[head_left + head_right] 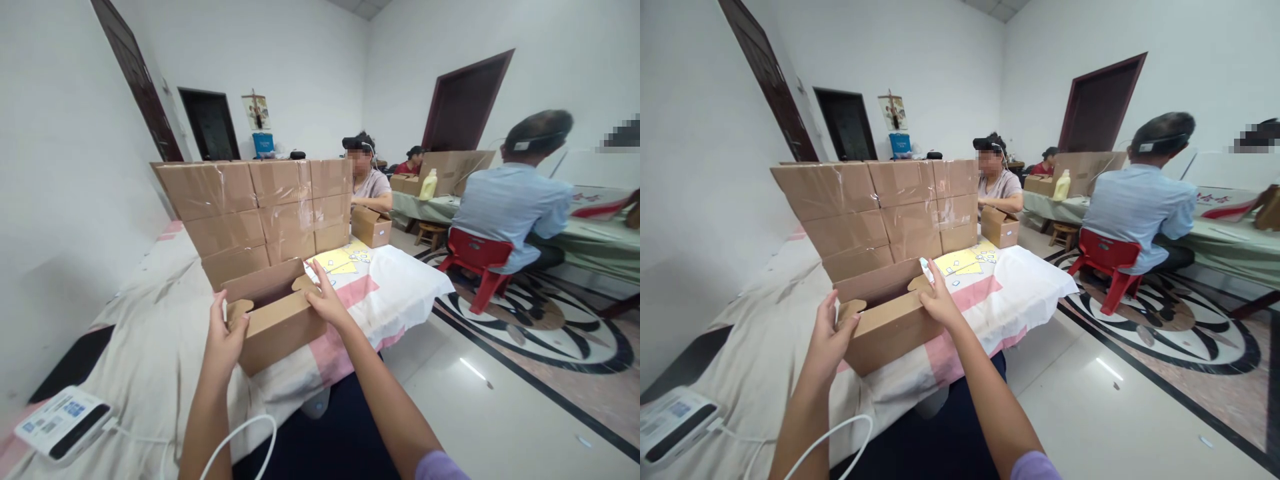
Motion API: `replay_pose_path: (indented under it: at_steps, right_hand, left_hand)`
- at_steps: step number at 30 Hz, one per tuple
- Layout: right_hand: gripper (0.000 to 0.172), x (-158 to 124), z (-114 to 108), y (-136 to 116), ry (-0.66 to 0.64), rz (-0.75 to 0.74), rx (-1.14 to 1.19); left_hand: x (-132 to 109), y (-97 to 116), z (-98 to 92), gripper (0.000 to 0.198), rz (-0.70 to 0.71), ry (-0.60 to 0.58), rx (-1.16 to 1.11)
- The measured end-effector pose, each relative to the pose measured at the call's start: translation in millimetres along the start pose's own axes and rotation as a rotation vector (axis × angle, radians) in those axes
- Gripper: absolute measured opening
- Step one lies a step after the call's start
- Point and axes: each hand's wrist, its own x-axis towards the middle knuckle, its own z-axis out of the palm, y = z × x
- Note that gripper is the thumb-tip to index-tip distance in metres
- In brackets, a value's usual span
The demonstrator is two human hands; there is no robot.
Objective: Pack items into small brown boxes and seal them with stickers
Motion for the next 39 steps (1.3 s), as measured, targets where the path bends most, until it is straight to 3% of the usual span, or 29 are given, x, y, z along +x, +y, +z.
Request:
replay_pose_path:
  at_steps: [3,5,7,10,12,19,23,26,29,32,35,39]
  right_hand:
    - [0.091,10,-2,3,-0.097,0.018,0.102]
    - [0.087,13,-2,6,-0.088,0.003,0.109]
    - [0.073,14,-1,9,-0.042,-0.032,0.051]
    - [0.036,10,2,12,0.023,-0.124,-0.084]
    - [0.021,7,3,12,0.049,-0.175,-0.144]
    - [0.021,8,1,12,0.034,-0.256,-0.222]
    - [0.022,9,0,10,0.01,-0.287,-0.259]
    - [0.019,15,-9,9,-0.098,-0.285,-0.229]
    - [0.026,44,-26,22,-0.117,-0.163,-0.152]
    - [0.026,97,-39,46,-0.013,0.198,-0.27]
    - [0.021,153,-39,67,-0.189,0.613,-0.444]
    - [0.012,197,-24,81,-0.292,0.804,-0.529]
  left_hand:
    - [-1,-6,1.0,0.071,-0.054,0.012,-0.022]
    - [0,-5,-1.2,0.072,-0.05,0.04,-0.003]
    - [1,-1,-5.7,0.055,-0.019,0.05,0.046]
    - [3,12,-13.2,0.02,0.052,-0.002,0.185]
    - [2,25,-14.6,0.022,0.086,-0.053,0.31]
    - [-3,60,9.5,0.035,0.223,-0.289,0.543]
    - [-1,58,12.9,0.049,0.281,-0.327,0.697]
    - [4,51,9.6,0.051,0.364,-0.359,0.787]
    - [7,45,7.8,0.054,0.393,-0.343,0.794]
    - [4,43,8.0,0.055,0.387,-0.319,0.78]
    - [-1,46,8.4,0.055,0.362,-0.312,0.767]
    - [-2,49,8.3,0.054,0.329,-0.312,0.745]
